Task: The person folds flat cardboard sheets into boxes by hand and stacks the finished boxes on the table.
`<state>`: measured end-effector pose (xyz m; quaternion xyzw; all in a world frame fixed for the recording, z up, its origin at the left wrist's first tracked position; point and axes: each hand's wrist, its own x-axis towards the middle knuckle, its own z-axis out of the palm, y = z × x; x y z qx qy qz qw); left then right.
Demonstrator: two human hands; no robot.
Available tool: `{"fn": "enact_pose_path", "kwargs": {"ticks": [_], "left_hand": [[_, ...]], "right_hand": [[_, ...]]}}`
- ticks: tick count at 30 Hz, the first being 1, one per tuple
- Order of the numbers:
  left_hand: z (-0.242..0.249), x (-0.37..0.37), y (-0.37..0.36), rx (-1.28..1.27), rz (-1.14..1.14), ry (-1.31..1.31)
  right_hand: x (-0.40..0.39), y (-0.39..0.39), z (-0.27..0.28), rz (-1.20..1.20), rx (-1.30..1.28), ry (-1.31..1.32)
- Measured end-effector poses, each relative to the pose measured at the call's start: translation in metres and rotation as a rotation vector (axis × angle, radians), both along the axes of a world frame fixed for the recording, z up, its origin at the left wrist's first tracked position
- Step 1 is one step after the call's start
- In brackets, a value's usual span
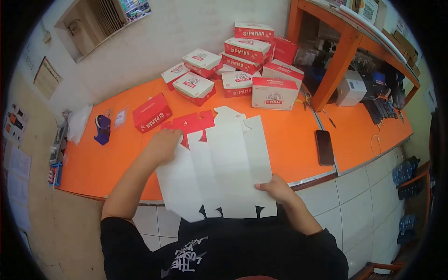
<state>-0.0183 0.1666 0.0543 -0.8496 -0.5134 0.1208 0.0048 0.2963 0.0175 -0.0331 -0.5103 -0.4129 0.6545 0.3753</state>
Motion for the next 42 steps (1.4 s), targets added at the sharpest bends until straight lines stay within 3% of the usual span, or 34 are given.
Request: {"fn": "enact_pose_path", "kwargs": {"ticks": [2,5,8,11,14,17,20,23,24,27,30,32,34,35,37,41,42], "left_hand": [[-0.018,0.0,-0.004,0.22,-0.072,-0.12],[-0.054,-0.002,-0.015,0.371,0.005,-0.198],[-0.092,-0.007,-0.03,0.172,0.203,-0.224],[-0.113,0.0,-0.048,0.232,0.306,-0.362],[-0.093,0.017,-0.072,0.582,0.06,-0.361],[-0.117,0.007,-0.081,0.266,0.226,-0.539],[-0.116,0.011,-0.098,0.235,0.237,-0.54],[-0.092,0.001,-0.089,0.001,0.292,-0.457],[-0.066,0.0,-0.079,-0.238,0.412,-0.399],[-0.046,-0.016,-0.043,-0.53,0.498,-0.552],[-0.011,0.004,-0.036,-0.156,0.392,-0.452],[-0.004,0.009,-0.035,0.254,-0.007,-0.462],[0.026,0.019,-0.026,-0.099,0.057,-0.364],[0.03,0.023,-0.027,-0.27,0.084,-0.31],[0.02,0.033,-0.032,-0.068,0.051,-0.289],[-0.038,0.052,-0.034,0.181,-0.003,-0.071],[-0.058,0.052,-0.04,0.266,-0.058,-0.156]], "right_hand": [[0.001,0.001,0.0,-0.023,-0.076,0.016],[0.003,0.009,-0.004,-0.034,-0.117,0.018],[0.005,0.008,-0.03,-0.042,-0.162,0.036],[0.005,0.005,-0.036,-0.066,-0.222,0.042],[0.004,0.005,-0.032,-0.098,-0.261,-0.019],[0.005,0.005,-0.036,-0.096,-0.268,-0.036],[0.006,0.007,-0.035,-0.088,-0.293,-0.027],[0.005,0.003,-0.033,-0.076,-0.245,-0.005],[0.006,0.002,-0.037,-0.069,-0.198,-0.006],[0.003,0.0,-0.03,-0.03,-0.068,0.004],[0.003,-0.008,-0.014,0.059,0.057,0.044],[0.003,-0.021,0.0,0.103,0.098,-0.015],[0.003,-0.025,0.016,0.147,0.107,-0.177],[0.005,-0.031,0.014,0.101,0.039,-0.078],[0.006,-0.021,0.009,0.006,-0.017,0.123],[-0.005,-0.016,-0.011,-0.097,-0.054,0.142],[-0.005,-0.014,-0.018,-0.12,-0.107,0.168]]}}
